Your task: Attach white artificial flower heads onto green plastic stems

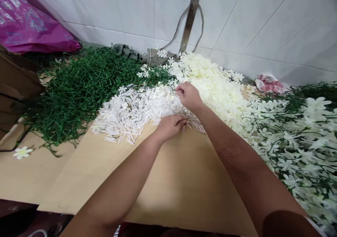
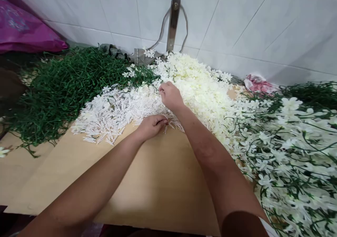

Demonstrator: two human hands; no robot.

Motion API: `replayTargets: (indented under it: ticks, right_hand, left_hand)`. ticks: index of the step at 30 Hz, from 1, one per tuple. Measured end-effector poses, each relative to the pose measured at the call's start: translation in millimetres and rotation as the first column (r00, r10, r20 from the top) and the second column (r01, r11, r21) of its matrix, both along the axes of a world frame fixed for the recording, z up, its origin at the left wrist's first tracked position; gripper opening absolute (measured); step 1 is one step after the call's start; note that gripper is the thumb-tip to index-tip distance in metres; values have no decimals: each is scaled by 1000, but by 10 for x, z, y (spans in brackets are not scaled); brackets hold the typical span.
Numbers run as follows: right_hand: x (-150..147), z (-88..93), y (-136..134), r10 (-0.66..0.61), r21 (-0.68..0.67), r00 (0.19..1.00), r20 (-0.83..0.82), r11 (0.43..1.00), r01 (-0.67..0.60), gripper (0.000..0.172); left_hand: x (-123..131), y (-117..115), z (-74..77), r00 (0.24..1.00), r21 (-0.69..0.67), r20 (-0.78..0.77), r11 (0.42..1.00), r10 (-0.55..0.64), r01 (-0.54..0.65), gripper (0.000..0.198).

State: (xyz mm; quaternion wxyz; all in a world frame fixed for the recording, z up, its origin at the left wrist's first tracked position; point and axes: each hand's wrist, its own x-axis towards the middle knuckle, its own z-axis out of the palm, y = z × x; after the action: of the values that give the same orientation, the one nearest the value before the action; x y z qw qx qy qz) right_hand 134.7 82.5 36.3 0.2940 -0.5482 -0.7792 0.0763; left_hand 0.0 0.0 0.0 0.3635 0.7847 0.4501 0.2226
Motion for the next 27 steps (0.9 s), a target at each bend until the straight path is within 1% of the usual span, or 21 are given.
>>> replayTargets:
  ticks: [3, 6, 7, 9, 11, 12, 14, 16, 18, 21, 22, 24, 25, 27]
  right_hand:
    - [185, 51, -147, 3, 60, 992, -128, 998, 4, 11]
    - [316, 107, -279, -6, 100, 951, -309, 994, 39, 6]
    - [347, 126, -329, -19, 96, 927, -374, 994, 59, 5]
    - [394, 160, -438, -59, 53, 872, -485, 994, 96, 5]
    - [429, 177, -549, -93, -16, 834, -544, 995, 100, 3]
    - [446, 175, -599, -103, -45, 829, -550, 995, 93, 2]
    - [483, 149, -674, -114, -76, 850, -514, 993, 87, 4]
    - [514, 108, -710, -127, -65, 890, -438, 992, 109, 10]
    - [509, 77, -708, -122, 2, 932, -342, 991, 131, 19]
    - [373, 83, -647, -82, 184, 990, -112, 978, 101, 32]
    - [297, 94, -617, -81, 229, 997, -10, 970, 81, 32]
    - [139, 116, -554, -104, 241, 979, 175, 969, 60, 25]
    - [74, 121, -527, -110, 218, 964, 240, 974, 57, 19]
    - [3, 112, -502, -114, 196, 952, 285, 979, 58, 13]
  left_hand:
    - [3, 2, -5, 1000, 3, -8, 1000, 10, -10, 31]
    - [6, 2, -14, 999, 14, 18, 999, 41, -41, 29]
    - [10, 3, -20, 997, 9, 53, 998, 58, -58, 28]
    - [25, 5, -38, 979, -43, 177, 994, 106, -100, 27]
    - [48, 12, -61, 929, -127, 331, 984, 164, -128, 30]
    - [60, 17, -73, 897, -165, 397, 977, 194, -138, 31]
    - [80, 29, -94, 836, -212, 488, 963, 250, -164, 32]
    - [91, 41, -111, 797, -242, 525, 950, 299, -198, 29]
    - [96, 50, -124, 773, -263, 539, 939, 334, -223, 24]
    - [98, 51, -119, 737, -308, 572, 927, 359, -213, 18]
    - [97, 49, -107, 720, -333, 587, 921, 371, -202, 17]
    - [87, 42, -66, 680, -393, 612, 902, 403, -180, 13]
    - [79, 38, -40, 660, -420, 622, 891, 421, -172, 11]
    - [53, 34, 12, 624, -465, 638, 872, 450, -153, 8]
